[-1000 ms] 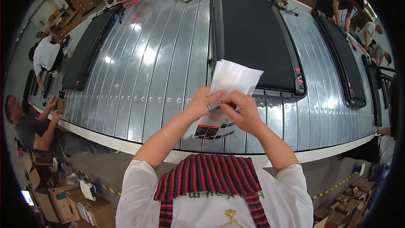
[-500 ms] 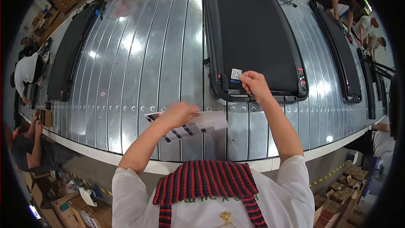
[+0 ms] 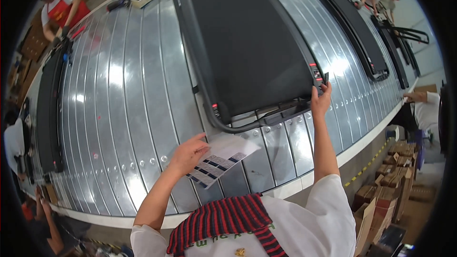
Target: Applying QR code stickers and product labels to treadmill units on a manufacturing assembly line.
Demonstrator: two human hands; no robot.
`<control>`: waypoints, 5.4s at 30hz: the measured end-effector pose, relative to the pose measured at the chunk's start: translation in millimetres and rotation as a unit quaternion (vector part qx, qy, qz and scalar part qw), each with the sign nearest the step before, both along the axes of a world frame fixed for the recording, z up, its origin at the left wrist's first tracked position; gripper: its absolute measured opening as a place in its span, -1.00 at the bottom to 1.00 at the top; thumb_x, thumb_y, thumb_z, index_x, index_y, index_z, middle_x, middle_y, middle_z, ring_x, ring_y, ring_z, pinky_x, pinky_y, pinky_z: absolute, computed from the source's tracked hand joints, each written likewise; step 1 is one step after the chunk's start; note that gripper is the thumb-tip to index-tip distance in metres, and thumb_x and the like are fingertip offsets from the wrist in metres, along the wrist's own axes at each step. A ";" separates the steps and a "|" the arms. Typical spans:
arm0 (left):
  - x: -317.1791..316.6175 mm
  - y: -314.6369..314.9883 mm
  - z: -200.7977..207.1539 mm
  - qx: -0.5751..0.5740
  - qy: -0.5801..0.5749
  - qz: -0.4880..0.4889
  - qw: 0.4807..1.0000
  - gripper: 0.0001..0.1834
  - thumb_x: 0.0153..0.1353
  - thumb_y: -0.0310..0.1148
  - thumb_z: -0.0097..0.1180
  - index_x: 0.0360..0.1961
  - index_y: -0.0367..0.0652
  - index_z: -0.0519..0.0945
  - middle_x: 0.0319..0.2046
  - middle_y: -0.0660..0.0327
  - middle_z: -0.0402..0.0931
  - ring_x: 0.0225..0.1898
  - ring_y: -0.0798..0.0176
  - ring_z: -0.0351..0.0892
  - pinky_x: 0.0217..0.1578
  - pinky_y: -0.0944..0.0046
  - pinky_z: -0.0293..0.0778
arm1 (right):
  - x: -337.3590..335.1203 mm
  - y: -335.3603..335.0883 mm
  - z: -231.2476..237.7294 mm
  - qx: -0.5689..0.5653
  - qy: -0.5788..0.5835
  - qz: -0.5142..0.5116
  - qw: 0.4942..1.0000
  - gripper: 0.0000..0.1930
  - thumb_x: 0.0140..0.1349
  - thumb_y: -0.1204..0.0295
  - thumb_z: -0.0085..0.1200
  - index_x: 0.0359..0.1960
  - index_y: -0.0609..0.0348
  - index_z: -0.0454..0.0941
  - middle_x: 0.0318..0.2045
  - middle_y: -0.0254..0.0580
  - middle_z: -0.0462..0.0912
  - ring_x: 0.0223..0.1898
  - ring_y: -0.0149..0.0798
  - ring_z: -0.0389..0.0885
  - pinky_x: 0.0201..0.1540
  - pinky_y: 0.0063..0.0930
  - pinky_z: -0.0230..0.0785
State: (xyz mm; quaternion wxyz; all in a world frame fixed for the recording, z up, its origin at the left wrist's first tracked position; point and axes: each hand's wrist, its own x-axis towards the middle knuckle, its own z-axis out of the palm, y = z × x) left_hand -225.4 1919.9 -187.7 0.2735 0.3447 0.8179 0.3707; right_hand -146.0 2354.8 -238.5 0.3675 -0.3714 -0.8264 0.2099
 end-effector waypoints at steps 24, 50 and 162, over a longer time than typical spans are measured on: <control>-24.7 67.5 -52.3 0.042 -0.159 0.261 0.951 -0.51 0.11 -0.21 0.00 -0.02 -0.36 0.34 -0.22 -0.01 0.48 -0.19 0.19 0.47 -0.14 0.33 0.32 | 31.3 147.0 -77.8 -0.122 -0.163 -0.177 0.963 -0.46 -0.20 0.44 0.04 -0.04 0.24 0.34 -0.15 0.13 0.47 -0.09 0.02 0.45 -0.03 -0.31 0.26; -22.1 -6.2 13.9 -0.109 0.055 -0.124 0.985 -0.90 -0.02 -0.44 -0.04 -0.42 -0.12 0.47 -0.50 0.06 0.47 -0.39 -0.02 0.46 -0.41 0.07 0.36 | -64.7 -100.2 46.1 -0.482 -0.044 0.336 0.808 -0.81 0.03 0.35 0.10 -0.40 0.22 0.51 -0.68 -0.37 0.45 -0.67 -0.59 0.32 -0.66 -0.74 0.12; 210.7 -357.3 98.0 0.020 0.207 0.081 0.975 -0.69 -0.25 -0.54 0.08 -0.35 -0.16 0.51 -0.36 0.12 0.55 -0.35 0.08 0.55 -0.34 0.26 0.45 | 120.4 -559.2 319.8 -0.317 0.467 0.825 -0.019 -0.50 0.23 0.13 -0.20 -0.78 0.19 0.18 -0.84 -0.30 0.11 -0.82 -0.34 0.14 -0.36 -0.25 0.41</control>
